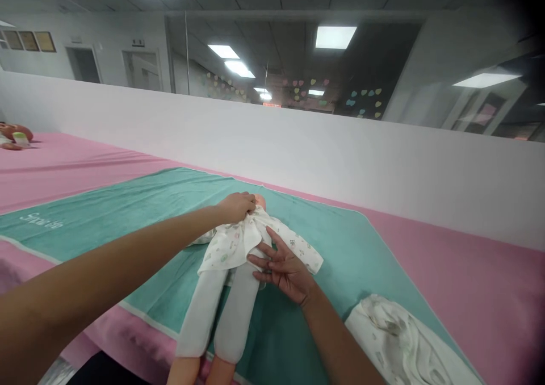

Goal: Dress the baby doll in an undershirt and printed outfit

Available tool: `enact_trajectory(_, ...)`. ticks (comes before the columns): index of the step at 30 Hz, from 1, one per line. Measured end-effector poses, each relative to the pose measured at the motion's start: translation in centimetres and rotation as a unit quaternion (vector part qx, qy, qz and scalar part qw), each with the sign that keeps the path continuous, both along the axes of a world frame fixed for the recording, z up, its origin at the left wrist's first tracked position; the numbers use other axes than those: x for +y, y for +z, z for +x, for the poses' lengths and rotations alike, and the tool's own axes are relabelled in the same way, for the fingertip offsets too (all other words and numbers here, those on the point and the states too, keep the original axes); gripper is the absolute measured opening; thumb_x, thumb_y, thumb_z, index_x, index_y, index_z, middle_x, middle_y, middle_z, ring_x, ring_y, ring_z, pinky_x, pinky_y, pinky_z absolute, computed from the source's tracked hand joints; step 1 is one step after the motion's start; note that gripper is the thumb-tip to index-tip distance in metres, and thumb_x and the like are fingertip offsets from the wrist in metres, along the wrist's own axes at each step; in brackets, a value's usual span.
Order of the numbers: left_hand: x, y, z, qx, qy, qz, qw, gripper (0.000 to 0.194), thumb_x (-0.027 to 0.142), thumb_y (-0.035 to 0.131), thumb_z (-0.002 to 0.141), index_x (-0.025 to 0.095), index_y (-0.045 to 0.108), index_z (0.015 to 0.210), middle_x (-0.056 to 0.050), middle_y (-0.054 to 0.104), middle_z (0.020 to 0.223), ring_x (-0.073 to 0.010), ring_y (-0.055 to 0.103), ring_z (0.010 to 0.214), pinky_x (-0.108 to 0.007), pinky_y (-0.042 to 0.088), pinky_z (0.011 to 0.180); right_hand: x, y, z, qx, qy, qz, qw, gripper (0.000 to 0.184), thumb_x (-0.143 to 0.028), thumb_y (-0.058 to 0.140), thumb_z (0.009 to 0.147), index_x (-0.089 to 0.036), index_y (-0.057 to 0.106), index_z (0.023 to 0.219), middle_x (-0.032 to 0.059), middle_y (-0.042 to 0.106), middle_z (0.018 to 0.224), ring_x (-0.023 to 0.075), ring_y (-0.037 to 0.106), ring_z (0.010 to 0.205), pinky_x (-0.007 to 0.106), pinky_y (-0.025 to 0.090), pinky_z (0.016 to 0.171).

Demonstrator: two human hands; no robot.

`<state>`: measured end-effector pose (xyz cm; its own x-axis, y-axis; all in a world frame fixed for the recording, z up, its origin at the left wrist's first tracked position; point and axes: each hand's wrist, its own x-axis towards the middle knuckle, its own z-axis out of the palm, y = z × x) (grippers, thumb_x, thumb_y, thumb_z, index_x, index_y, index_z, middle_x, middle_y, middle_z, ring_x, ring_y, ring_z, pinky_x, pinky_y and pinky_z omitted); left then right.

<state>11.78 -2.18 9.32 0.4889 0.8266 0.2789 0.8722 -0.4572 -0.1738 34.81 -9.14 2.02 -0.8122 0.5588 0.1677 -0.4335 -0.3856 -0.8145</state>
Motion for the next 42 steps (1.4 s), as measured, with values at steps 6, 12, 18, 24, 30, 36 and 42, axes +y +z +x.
enact_trajectory(6,-3.3,0.2,1.8,-0.117,-0.053,0.011,0.992,0.018,0.002,0.043,0.064,0.017,0.052,0.059,-0.002,0.061,0.1,-0.0178,0.053,0.092,-0.029,0.042,0.07,0.2,-0.6,-0.1,0.01,-0.007,-0.011,1.0,0.057,-0.014,0.059,0.078,-0.033,0.038,0.128,0.0048,0.036,0.14,0.0245,0.048,0.117,0.04,0.049,0.086)
enact_trajectory(12,-7.8,-1.0,1.9,-0.096,-0.179,-0.034,0.979,0.022,0.002,0.047,0.067,0.016,0.046,0.05,-0.001,0.062,0.103,-0.0159,0.053,0.094,-0.03,0.04,0.081,0.1,-0.5,0.0,0.035,-0.004,-0.038,0.999,0.005,-0.022,0.051,0.085,-0.019,0.053,0.088,0.0087,0.046,0.133,0.026,0.049,0.116,0.043,0.047,0.086)
enact_trajectory(18,-10.6,-1.9,0.2,-0.041,-0.152,-0.005,0.988,0.022,0.002,0.044,0.072,0.019,0.056,0.073,-0.002,0.053,0.122,-0.0192,0.046,0.111,-0.035,0.037,0.091,0.2,-0.5,-0.2,0.057,-0.015,-0.07,0.996,0.016,-0.028,0.043,0.089,-0.019,0.043,0.076,0.0088,0.053,0.125,0.0225,0.054,0.111,0.043,0.048,0.082)
enact_trajectory(24,-10.9,-1.8,-0.4,-0.014,-0.128,0.007,0.992,0.026,0.015,0.04,0.085,0.025,0.056,0.102,-0.004,0.047,0.129,-0.022,0.042,0.116,-0.04,0.035,0.095,0.3,-0.7,-0.3,0.045,-0.021,-0.073,0.996,0.022,-0.032,0.042,0.089,-0.019,0.04,0.071,0.0078,0.058,0.118,0.0214,0.057,0.105,0.042,0.05,0.078)
enact_trajectory(30,-11.4,-0.4,1.4,-0.196,-0.083,0.007,0.977,0.02,0.026,0.037,0.09,0.023,0.056,0.096,-0.003,0.056,0.117,-0.0178,0.046,0.113,-0.034,0.038,0.095,0.8,-0.8,0.1,0.051,-0.046,-0.056,0.996,0.021,-0.031,0.043,0.087,-0.02,0.041,0.07,0.0075,0.06,0.116,0.0203,0.061,0.097,0.034,0.051,0.069)
enact_trajectory(36,-13.4,0.7,3.4,-0.227,-0.113,0.036,0.967,0.017,0.024,0.04,0.088,0.023,0.056,0.094,-0.001,0.062,0.096,-0.0159,0.054,0.094,-0.031,0.04,0.087,2.2,-0.9,1.5,0.127,-0.139,-0.076,0.979,0.015,-0.024,0.047,0.084,-0.02,0.046,0.07,0.0044,0.056,0.123,0.0187,0.053,0.112,0.034,0.047,0.084)
enact_trajectory(42,-13.7,-0.8,1.4,-0.084,-0.138,0.007,0.987,0.018,0.01,0.041,0.074,0.021,0.054,0.081,0.001,0.056,0.067,-0.0143,0.05,0.063,-0.029,0.039,0.065,2.2,-0.7,1.8,0.139,-0.179,-0.095,0.969,0.012,-0.028,0.048,0.084,-0.023,0.054,0.093,0.0035,0.05,0.129,0.0173,0.049,0.117,0.034,0.047,0.088)
